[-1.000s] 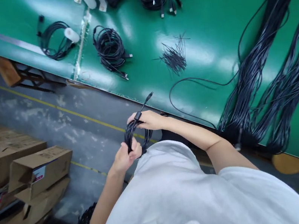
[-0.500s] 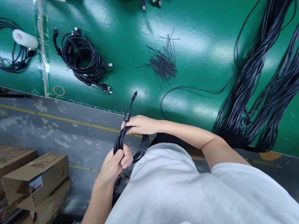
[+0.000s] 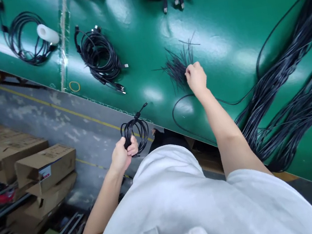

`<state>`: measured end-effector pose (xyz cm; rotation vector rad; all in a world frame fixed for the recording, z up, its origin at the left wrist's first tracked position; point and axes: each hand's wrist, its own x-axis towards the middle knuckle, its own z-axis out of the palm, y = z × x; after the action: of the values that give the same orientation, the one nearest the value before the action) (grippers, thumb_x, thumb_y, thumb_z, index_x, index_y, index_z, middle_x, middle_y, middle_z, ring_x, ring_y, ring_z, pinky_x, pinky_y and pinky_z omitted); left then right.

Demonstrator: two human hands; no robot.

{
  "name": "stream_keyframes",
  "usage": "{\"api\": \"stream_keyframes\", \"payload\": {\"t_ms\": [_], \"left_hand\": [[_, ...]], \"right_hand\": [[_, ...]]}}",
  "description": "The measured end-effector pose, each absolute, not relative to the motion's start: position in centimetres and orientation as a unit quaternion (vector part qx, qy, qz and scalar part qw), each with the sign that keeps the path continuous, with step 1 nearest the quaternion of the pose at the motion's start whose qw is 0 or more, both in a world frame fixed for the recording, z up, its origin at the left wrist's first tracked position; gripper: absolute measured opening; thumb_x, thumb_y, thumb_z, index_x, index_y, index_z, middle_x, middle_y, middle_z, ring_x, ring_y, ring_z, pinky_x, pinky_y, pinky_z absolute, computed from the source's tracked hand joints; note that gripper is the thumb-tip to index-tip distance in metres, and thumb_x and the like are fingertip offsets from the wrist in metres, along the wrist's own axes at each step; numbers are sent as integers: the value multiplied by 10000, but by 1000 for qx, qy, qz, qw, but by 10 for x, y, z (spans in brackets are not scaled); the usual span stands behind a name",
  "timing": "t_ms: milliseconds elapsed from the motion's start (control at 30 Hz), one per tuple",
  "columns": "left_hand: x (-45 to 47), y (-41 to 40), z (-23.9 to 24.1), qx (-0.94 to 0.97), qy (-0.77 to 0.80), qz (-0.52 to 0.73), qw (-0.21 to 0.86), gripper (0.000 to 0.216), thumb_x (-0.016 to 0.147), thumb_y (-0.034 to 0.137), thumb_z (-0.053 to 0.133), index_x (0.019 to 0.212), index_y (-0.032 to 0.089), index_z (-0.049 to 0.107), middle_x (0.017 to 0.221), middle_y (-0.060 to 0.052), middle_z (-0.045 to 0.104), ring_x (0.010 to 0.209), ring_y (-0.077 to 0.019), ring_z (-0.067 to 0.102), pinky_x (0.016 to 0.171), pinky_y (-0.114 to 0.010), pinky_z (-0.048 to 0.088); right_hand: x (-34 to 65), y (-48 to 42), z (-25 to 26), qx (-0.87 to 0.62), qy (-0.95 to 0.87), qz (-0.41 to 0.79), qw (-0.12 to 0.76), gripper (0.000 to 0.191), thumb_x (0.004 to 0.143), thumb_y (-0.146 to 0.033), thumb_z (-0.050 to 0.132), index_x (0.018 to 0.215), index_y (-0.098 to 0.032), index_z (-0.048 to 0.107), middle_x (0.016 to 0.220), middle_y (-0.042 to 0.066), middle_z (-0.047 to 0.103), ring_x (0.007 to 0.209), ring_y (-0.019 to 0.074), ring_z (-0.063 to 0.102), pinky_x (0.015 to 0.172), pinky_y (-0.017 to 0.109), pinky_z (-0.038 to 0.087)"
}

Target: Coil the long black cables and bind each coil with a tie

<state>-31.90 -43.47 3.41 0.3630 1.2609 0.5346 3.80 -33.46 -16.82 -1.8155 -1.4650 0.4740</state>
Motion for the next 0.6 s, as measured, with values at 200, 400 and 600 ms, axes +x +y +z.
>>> {"api": "stream_keyframes", "payload": {"t_ms": [200,400,600], "left_hand": [[-318,-435,35,192,550,246,775,431,854,539,496,706,136,538,501,74,292,409,-44,209,420,-180,203],[-320,-441,42,325,454,202,805,453,881,574,498,890,128,574,582,60,362,475,-58,276,483,-210,246],[-321,-453,54,490,415,120,757,467,925,583,418,878,139,555,662,14,485,577,-97,404,570,-249,340]], "right_hand": [[44,-362,-123,-708,-558,185,391,142,882,-229,585,745,-225,547,676,-4,411,647,151,223,694,290,253],[-51,-463,-38,-625,-484,511,337,101,847,-309,598,808,-216,595,726,7,564,672,155,450,667,302,323],[-178,-489,-12,-472,-243,734,424,248,776,-417,614,760,-174,571,546,-59,449,484,75,375,499,223,338]]}}
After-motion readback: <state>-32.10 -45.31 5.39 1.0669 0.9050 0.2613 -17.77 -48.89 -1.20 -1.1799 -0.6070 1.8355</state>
